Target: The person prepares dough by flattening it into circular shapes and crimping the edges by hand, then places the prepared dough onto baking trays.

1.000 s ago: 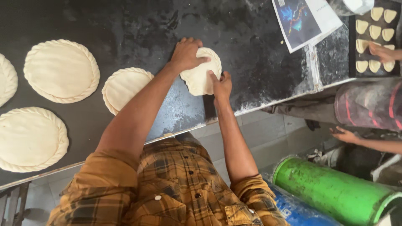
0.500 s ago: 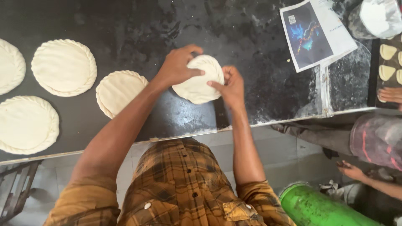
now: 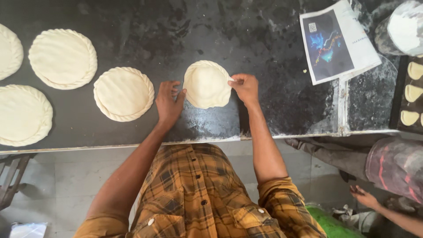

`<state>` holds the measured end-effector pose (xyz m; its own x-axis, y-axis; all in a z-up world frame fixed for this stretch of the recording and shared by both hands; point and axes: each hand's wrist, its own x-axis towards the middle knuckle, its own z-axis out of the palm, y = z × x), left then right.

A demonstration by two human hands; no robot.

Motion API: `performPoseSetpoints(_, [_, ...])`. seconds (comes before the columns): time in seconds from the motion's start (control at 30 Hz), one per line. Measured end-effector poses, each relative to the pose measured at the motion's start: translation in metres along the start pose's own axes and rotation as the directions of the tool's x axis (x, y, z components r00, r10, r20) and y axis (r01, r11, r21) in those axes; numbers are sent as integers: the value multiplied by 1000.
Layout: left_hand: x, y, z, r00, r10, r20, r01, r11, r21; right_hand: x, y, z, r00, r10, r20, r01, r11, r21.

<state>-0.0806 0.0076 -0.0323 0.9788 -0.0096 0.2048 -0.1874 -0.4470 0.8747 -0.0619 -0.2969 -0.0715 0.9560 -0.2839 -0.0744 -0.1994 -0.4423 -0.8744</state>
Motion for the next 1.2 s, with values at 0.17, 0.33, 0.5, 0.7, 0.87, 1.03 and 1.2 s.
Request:
performPoseSetpoints(0.17, [-3, 9, -4, 1000, -21, -6, 21, 999, -30, -27, -43, 12, 979, -171, -111, 127, 938, -323])
performPoseSetpoints(0.33, [3, 7, -4, 999, -31, -17, 30, 998, -58, -96, -79, 45, 886, -447, -122, 227, 649, -727])
performPoseSetpoints(0.5, [1, 7, -7, 998, -54, 10, 55, 991, -122, -83, -65, 25, 910, -334, -244, 194, 866, -461])
performPoseSetpoints(0.7, [2, 12, -15, 998, -40, 48, 47, 986, -160, -53, -37, 24, 954, -22, -298, -36, 982, -187])
performPoseSetpoints(0.87, [6, 12, -20, 997, -17, 76, 33, 977, -211, -79, -68, 41, 922, -277, -270, 120, 870, -479])
performPoseSetpoints(1.03, [3, 10, -21, 998, 22, 57, -8, 974, -228, -112, -77, 59, 885, -428, -184, 137, 617, -775])
performPoseSetpoints(1.2, [5, 9, -24, 995, 13, 97, 11, 970, -241, -89, -36, 38, 907, -126, -403, 50, 979, -195])
